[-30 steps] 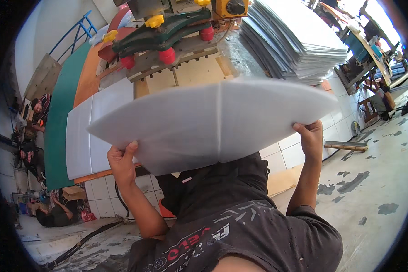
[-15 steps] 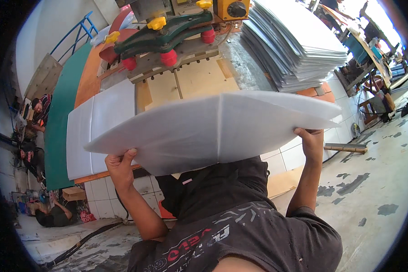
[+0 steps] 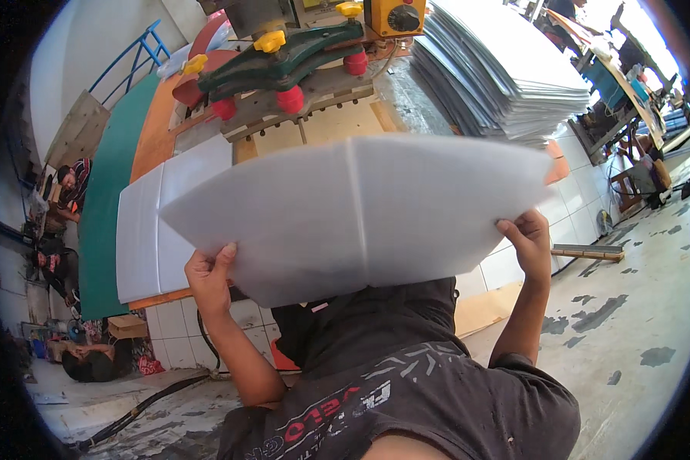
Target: The person takes a sheet of white plastic from a stack on a workbench and folds it in half by hand.
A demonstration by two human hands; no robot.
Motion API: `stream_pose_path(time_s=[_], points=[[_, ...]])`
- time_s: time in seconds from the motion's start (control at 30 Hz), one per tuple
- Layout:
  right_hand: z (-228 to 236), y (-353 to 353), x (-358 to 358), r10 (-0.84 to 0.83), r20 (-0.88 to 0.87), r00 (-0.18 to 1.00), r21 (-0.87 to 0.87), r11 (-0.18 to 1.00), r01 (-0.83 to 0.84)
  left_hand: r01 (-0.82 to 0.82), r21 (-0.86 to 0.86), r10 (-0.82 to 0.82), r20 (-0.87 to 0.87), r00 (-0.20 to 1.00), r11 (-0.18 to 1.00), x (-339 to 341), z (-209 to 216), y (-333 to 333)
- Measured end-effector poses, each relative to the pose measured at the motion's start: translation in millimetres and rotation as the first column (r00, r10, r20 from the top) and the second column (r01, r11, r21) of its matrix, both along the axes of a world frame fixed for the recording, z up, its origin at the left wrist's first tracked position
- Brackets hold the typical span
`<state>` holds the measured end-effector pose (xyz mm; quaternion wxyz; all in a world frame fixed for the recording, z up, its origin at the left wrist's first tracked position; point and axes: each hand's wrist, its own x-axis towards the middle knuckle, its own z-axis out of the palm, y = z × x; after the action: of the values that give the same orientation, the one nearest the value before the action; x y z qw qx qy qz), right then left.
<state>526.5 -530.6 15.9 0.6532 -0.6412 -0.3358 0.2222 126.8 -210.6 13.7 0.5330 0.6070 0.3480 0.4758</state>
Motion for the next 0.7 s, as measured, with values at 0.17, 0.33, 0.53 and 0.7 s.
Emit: stream_pose_path(time_s=[0.17, 0.33, 0.53, 0.7], points=[[13.0, 25.1, -8.3, -0.098, 0.002, 0.995, -0.014, 0.995, 0.098, 0.018, 0.029, -0.015, -0.095, 0.995, 0.999, 18.7, 17.2, -13.8], [3.7, 50.3, 10.9, -0.256, 0.151, 0.955, -0.143, 0.950, 0.277, 0.018, -0.012, -0.017, 0.029, 0.999, 1.000, 45.2, 13.4, -17.6], [10.8, 94.4, -16.6, -0.347, 0.679, 0.647, -0.130, 0.810, 0.572, 0.004, -0.088, 0.001, 0.054, 0.999, 0.996, 45.6, 3.9, -18.8], [-4.7, 84.8, -42.7, -0.082, 0.916, 0.392, -0.216, 0.722, 0.657, 0.018, -0.124, -0.006, 0.098, 0.995, 0.992, 45.0, -0.7, -19.5]])
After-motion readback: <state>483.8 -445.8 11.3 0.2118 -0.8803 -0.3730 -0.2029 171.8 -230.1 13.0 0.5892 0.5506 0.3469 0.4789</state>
